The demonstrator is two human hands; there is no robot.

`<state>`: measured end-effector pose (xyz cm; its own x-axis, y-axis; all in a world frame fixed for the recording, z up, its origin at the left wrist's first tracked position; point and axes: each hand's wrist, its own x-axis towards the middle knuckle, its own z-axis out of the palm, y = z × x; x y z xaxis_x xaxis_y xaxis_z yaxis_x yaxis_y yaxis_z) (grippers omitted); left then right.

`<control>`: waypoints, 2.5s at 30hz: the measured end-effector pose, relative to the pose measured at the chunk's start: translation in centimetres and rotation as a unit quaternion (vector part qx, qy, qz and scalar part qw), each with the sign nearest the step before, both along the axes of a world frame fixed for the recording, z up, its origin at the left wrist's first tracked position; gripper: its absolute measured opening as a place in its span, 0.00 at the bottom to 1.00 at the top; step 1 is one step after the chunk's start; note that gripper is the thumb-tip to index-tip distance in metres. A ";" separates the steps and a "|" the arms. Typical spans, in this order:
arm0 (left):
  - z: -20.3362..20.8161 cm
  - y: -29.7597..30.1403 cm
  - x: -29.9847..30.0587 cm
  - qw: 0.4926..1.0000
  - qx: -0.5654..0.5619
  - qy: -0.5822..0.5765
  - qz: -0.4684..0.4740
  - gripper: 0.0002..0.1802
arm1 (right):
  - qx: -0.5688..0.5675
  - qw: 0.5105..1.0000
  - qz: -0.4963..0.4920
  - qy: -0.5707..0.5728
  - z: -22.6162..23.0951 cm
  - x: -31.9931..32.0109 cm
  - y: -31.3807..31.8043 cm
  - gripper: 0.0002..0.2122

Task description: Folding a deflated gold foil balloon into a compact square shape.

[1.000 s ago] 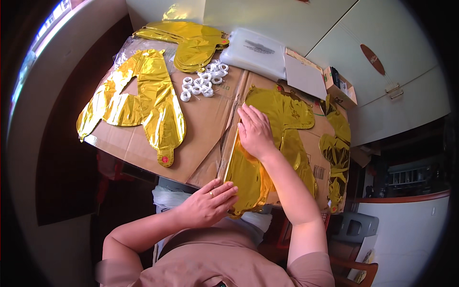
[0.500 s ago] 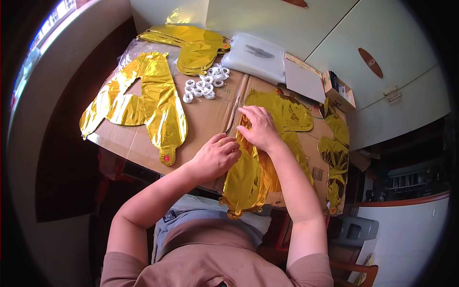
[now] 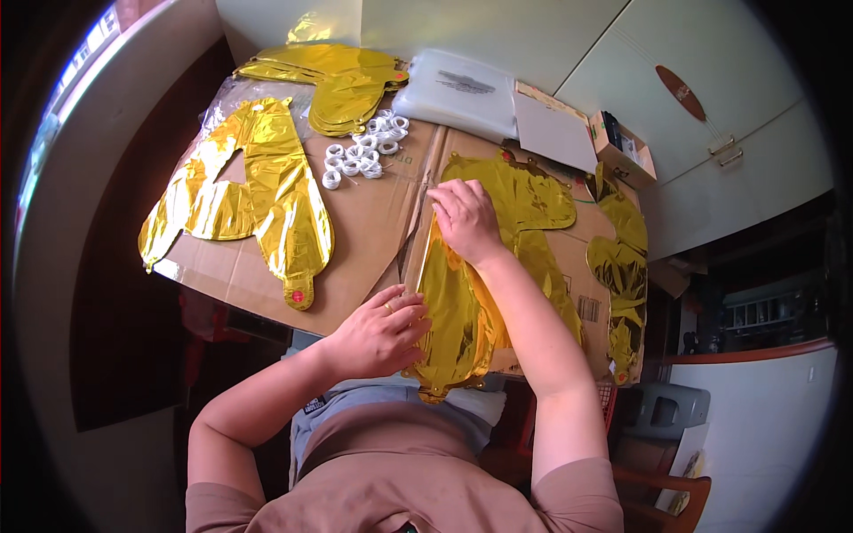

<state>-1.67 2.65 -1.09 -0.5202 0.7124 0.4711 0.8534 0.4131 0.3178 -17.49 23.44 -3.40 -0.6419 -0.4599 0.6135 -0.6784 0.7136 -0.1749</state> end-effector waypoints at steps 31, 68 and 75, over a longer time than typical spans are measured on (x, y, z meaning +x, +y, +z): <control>-2.8 6.5 -10.1 0.979 -0.083 -0.005 0.186 0.36 | -0.050 0.985 -0.080 -0.145 3.0 21.1 1.7 0.06; -3.1 6.4 -9.8 0.976 -0.087 -0.020 0.196 0.37 | -0.288 0.691 -0.240 -0.617 8.0 14.4 18.5 0.09; -3.2 6.2 -9.7 0.977 -0.084 -0.009 0.197 0.36 | -0.138 0.765 -0.124 -0.617 13.5 11.5 10.5 0.08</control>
